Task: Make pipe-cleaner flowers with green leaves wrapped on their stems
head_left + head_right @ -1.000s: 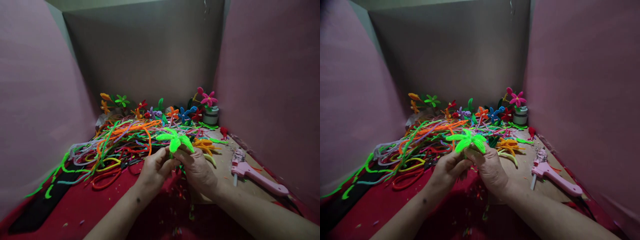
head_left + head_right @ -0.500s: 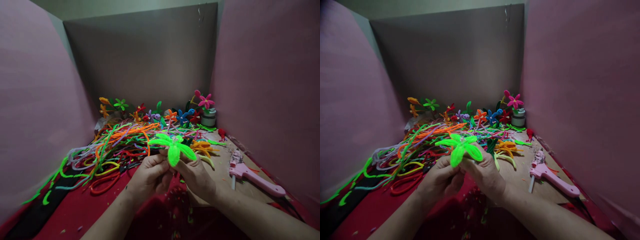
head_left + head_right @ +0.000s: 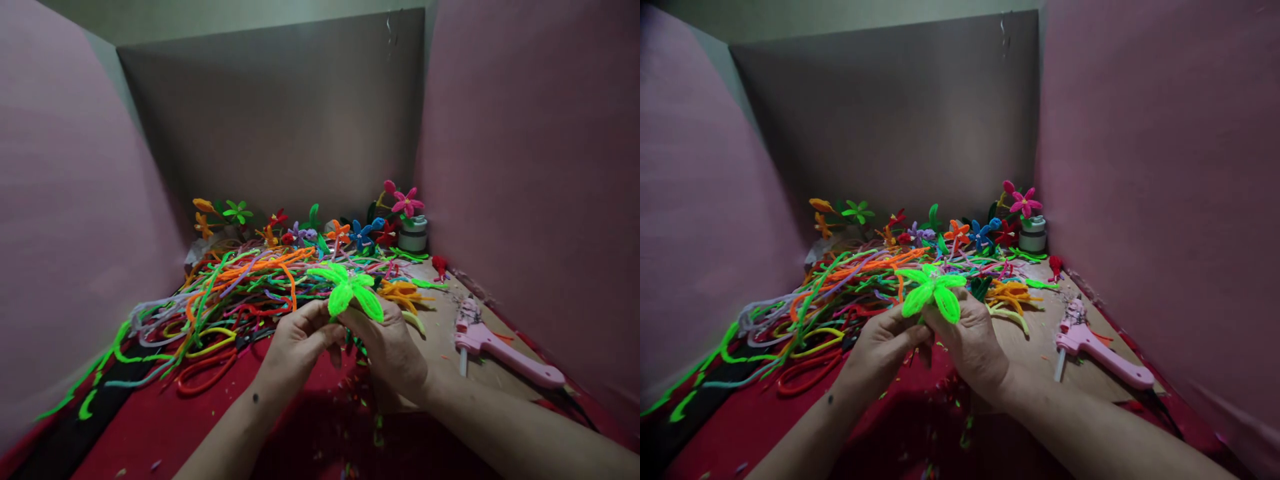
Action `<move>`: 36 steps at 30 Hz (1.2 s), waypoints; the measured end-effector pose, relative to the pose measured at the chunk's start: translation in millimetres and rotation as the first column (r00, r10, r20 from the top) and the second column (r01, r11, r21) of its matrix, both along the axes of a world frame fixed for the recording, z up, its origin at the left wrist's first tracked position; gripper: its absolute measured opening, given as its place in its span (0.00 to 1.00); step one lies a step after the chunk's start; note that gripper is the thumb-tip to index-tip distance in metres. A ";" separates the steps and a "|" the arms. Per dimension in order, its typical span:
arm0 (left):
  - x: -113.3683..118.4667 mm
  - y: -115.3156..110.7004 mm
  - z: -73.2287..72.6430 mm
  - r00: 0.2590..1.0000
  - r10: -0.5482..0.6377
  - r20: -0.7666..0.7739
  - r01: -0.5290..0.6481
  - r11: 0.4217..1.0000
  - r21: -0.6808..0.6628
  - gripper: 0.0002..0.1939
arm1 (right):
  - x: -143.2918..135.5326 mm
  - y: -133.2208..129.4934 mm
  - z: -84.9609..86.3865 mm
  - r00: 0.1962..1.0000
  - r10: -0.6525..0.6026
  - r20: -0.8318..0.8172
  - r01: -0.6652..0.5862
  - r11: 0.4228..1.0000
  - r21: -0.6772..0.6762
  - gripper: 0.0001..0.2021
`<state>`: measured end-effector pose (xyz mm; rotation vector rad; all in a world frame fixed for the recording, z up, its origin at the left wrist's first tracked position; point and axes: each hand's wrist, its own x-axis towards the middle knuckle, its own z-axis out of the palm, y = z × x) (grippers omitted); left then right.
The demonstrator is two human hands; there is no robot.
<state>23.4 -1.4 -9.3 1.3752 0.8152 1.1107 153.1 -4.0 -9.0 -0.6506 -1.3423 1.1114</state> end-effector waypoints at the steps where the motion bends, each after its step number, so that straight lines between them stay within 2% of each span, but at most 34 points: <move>1: 2.4 -1.1 -0.2 0.996 0.076 -0.041 -0.074 0.996 0.052 0.05 | -0.7 0.5 1.1 1.000 0.016 -0.023 -0.016 1.000 -0.004 0.16; 4: 5.4 -3.0 -3.6 0.964 0.235 -0.122 -0.213 0.962 0.170 0.08 | -3.4 3.0 -0.9 0.989 0.108 -0.099 -0.111 0.994 -0.020 0.12; 7: 3.3 -1.8 -6.5 0.968 0.225 -0.108 -0.211 0.969 0.125 0.11 | -4.7 7.1 -8.1 0.978 0.189 -0.092 -0.195 0.979 -0.064 0.12; 9: 1.3 -0.3 -6.6 0.985 0.163 -0.054 -0.161 0.986 0.030 0.11 | -4.2 9.6 -12.1 0.978 0.190 -0.088 -0.198 0.977 -0.081 0.10; 12: 0.1 1.0 -5.3 0.996 0.079 0.051 -0.074 0.993 -0.097 0.13 | -2.2 11.3 -13.2 0.989 0.134 -0.065 -0.138 0.988 -0.066 0.10; 17: -0.1 0.8 -4.5 0.955 -0.028 0.296 0.103 0.965 -0.240 0.11 | 1.3 11.9 -7.0 0.994 0.107 -0.009 -0.107 0.993 -0.044 0.07; 20: -3.9 2.5 -5.4 0.907 -0.129 0.401 0.256 0.924 -0.284 0.07 | 1.8 14.2 -7.4 0.990 0.137 -0.044 -0.140 0.987 -0.077 0.05; 23: -8.4 5.1 -5.9 0.852 -0.228 0.472 0.402 0.862 -0.308 0.05 | 0.6 16.8 -12.1 0.966 0.227 -0.120 -0.242 0.961 -0.131 0.08; 25: -8.8 5.2 -5.1 0.853 -0.248 0.460 0.421 0.847 -0.324 0.05 | -0.9 17.6 -14.5 0.950 0.255 -0.180 -0.284 0.945 -0.160 0.09; 26: -7.9 4.5 -4.5 0.878 -0.242 0.413 0.390 0.862 -0.323 0.07 | -1.8 17.6 -14.9 0.946 0.250 -0.205 -0.286 0.943 -0.171 0.09; 28: -4.6 1.7 -3.7 0.963 -0.173 0.207 0.223 0.942 -0.251 0.12 | -3.3 17.1 -14.4 0.947 0.218 -0.234 -0.264 0.946 -0.190 0.07; 29: -2.7 -0.1 -3.8 0.994 -0.087 0.066 0.096 0.982 -0.160 0.13 | -3.9 16.6 -13.8 0.948 0.200 -0.246 -0.251 0.948 -0.196 0.06; 30: -1.0 -1.7 -4.4 0.997 0.029 -0.076 -0.031 0.999 -0.028 0.12 | -4.3 16.2 -13.2 0.947 0.183 -0.263 -0.238 0.951 -0.196 0.05; 31: 0.3 -3.2 -5.4 0.968 0.159 -0.196 -0.136 0.983 0.127 0.11 | -4.6 15.7 -13.0 0.945 0.174 -0.277 -0.232 0.953 -0.194 0.04; 33: 1.0 -4.7 -8.3 0.866 0.382 -0.323 -0.237 0.882 0.407 0.07 | -5.0 14.8 -13.6 0.944 0.158 -0.289 -0.217 0.959 -0.183 0.03; 35: -0.2 -4.3 -10.8 0.801 0.475 -0.364 -0.241 0.813 0.530 0.09 | -5.2 14.1 -15.4 0.956 0.138 -0.259 -0.187 0.967 -0.173 0.03; 36: -1.1 -3.7 -11.4 0.794 0.479 -0.374 -0.241 0.814 0.529 0.10 | -5.3 13.9 -16.3 0.962 0.135 -0.236 -0.177 0.970 -0.168 0.04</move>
